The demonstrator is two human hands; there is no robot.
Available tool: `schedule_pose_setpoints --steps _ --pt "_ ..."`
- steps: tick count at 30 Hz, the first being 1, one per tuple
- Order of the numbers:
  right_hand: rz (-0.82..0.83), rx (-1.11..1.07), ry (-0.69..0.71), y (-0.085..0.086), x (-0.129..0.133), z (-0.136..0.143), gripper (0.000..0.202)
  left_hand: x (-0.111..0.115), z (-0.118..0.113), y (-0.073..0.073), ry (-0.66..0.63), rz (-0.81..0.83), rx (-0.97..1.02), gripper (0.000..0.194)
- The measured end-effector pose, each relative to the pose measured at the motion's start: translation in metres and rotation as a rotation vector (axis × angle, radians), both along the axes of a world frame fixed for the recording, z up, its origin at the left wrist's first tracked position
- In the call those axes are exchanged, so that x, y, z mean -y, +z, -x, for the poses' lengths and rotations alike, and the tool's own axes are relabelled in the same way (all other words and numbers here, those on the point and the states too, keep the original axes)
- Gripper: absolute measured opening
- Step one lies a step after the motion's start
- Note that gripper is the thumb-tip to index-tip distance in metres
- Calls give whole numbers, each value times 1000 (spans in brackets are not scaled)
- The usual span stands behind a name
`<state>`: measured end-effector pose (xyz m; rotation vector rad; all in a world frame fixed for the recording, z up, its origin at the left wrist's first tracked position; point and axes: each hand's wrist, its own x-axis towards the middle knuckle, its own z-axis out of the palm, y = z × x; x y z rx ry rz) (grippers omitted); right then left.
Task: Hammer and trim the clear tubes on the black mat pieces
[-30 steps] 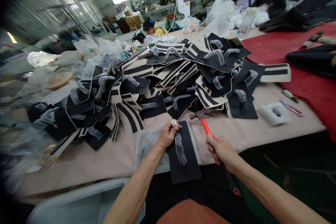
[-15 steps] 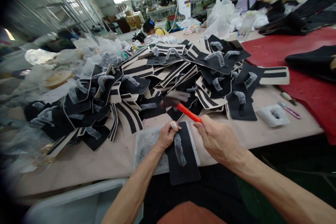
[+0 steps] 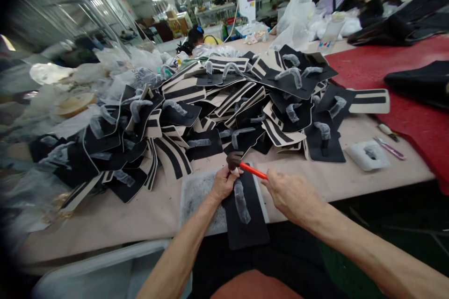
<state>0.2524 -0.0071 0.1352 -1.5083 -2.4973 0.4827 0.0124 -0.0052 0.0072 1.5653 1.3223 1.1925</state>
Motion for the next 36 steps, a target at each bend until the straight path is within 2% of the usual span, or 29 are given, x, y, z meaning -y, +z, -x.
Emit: schedule_pose_setpoints --steps 2,4,8,10,12,14,16,19,21,25,28,29,32,34,36 --pt "76 1 -17 -9 -1 -7 36 0 0 1 -4 -5 -22 17" --pt "160 -78 -106 -24 -3 -17 38 0 1 1 -4 -18 -16 14" --pt "419 -184 -270 -73 -10 -42 43 1 1 -1 -14 -9 10 12" --pt "420 -119 -299 -98 -16 -53 43 1 1 0 -22 11 18 15" --pt "287 -19 -323 -112 -19 -55 37 2 1 3 -39 25 25 23" --pt "96 14 -303 -113 -17 -44 28 2 2 8 -66 39 32 35" --pt "-11 -94 -166 -104 -10 -20 27 1 3 15 -99 69 37 40" --pt "52 -360 175 -90 6 29 41 0 6 23 -138 126 31 36" --pt "120 -443 286 -93 14 59 48 -2 7 25 -142 154 25 34" --pt "85 -363 228 -122 20 86 37 0 3 19 -50 125 -5 25" --pt "51 -346 178 -139 19 87 35 4 -9 16 125 -11 -103 10" --pt "46 -353 175 -142 18 87 36 5 -13 17 205 -55 -140 8" --pt "44 -360 178 -142 18 85 41 3 -26 29 429 -126 -143 25" --pt "42 -371 188 -139 18 84 43 -2 -29 39 462 -112 -22 30" --pt "37 -385 202 -138 18 84 44 -6 -25 47 426 -77 161 30"
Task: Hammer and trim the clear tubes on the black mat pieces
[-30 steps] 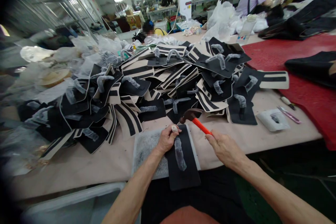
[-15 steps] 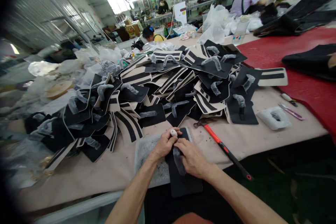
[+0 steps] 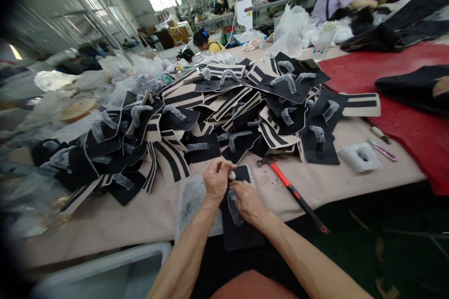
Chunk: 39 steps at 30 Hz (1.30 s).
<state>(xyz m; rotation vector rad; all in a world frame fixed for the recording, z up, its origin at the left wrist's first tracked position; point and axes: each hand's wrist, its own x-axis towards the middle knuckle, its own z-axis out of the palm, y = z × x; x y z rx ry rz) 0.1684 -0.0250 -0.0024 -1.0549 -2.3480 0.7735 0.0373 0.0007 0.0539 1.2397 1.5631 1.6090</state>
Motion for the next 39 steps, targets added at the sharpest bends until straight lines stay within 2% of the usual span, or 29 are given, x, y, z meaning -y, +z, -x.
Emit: schedule_pose_setpoints --steps 2,4,6,8,9,12,15,17,19,21,23,25,27,28,30,33,36,39 --pt "-9 -6 7 1 -1 0 43 0 10 2 -47 -16 167 40" --pt "-17 -3 8 0 -1 0 40 5 21 -1 -186 4 212 45" --pt "-20 1 3 0 -1 1 37 13 30 -4 -423 79 143 41" --pt "-21 8 -3 -1 -1 1 36 19 32 -7 -562 146 35 37" --pt "-20 12 -7 -1 -1 2 36 20 32 -8 -557 158 -14 36" --pt "-19 18 -16 -2 0 1 35 16 24 -12 -425 138 -140 30" --pt "-23 14 -24 -4 0 0 34 14 13 -17 -339 71 -250 14" --pt "-25 9 -27 -3 1 -1 34 16 8 -16 -256 13 -294 6" --pt "-27 2 -22 -3 2 -1 36 18 4 -2 -102 -63 -311 8" --pt "-32 -2 -17 -1 2 -1 38 16 3 27 25 -168 -331 14" --pt "-50 0 -3 1 3 0 38 10 6 66 -38 -290 -341 23" --pt "-75 3 14 5 3 -1 38 4 12 102 -71 -363 -213 27" --pt "-145 47 0 14 3 -4 39 0 22 122 -49 -367 -21 28" --pt "-199 85 -25 20 3 -6 40 -1 27 124 -29 -340 66 28" --pt "-312 185 -108 34 4 -11 42 1 38 111 22 -248 191 31" --pt "-361 338 -275 57 7 -17 32 9 52 75 98 -105 302 35" --pt "-252 495 -393 73 10 -18 19 18 56 45 120 -6 431 41" --pt "-11 549 -451 79 13 -15 15 24 51 27 55 91 536 46"
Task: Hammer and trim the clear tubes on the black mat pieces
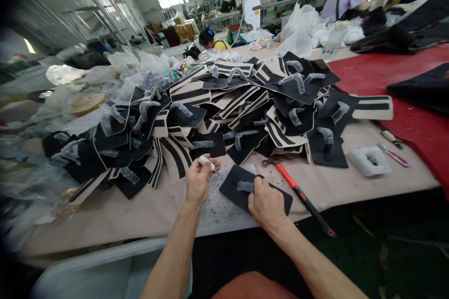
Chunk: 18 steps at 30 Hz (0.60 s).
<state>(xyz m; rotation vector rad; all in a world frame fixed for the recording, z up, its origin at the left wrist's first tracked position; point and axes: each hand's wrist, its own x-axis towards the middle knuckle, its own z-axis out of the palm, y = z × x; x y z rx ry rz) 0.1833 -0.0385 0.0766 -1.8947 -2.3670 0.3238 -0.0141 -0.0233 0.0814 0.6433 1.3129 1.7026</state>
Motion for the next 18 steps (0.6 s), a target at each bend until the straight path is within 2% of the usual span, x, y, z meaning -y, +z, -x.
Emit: schedule_pose_setpoints --steps 3,5,9,13,18 --pt "214 -188 -62 -2 4 2 23 2 -7 -14 -69 52 37 46" --pt "293 -328 -73 -5 7 3 25 1 -11 -24 -71 73 13 45" --pt "248 -411 -163 -14 18 4 25 0 -13 -40 -70 70 -61 44" --pt "208 -525 -285 -22 30 6 31 -3 -15 -49 -85 11 -124 41" --pt "295 -705 -275 -29 27 17 36 -11 -24 -58 -191 49 -134 44"
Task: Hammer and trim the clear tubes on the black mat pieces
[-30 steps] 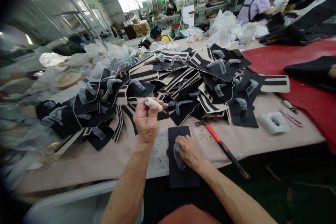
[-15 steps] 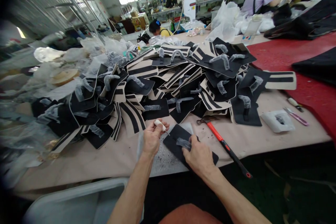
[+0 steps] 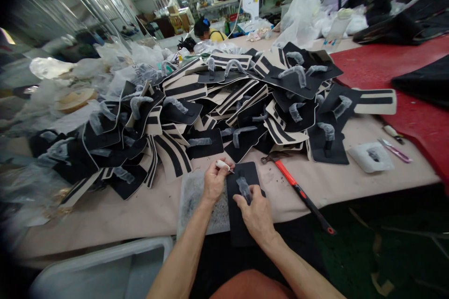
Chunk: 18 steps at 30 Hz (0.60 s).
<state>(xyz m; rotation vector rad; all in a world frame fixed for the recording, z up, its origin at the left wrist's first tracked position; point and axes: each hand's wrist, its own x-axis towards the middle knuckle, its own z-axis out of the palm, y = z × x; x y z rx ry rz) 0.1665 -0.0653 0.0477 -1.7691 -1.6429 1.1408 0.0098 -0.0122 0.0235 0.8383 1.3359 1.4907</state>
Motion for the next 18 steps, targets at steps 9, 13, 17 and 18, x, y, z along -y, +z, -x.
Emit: schedule_pose_setpoints --steps 9,13,17,18 --pt "-5 283 261 -7 -7 5 63 -15 -7 -9 -83 -13 45 42" --pt "-6 363 339 -6 -10 6 53 -17 -7 -16 -85 -17 50 45" --pt "-1 342 340 -7 -13 4 54 -15 -4 -20 -27 -24 73 44" --pt "3 332 340 -7 -14 3 55 -14 -3 -19 -12 -27 67 43"
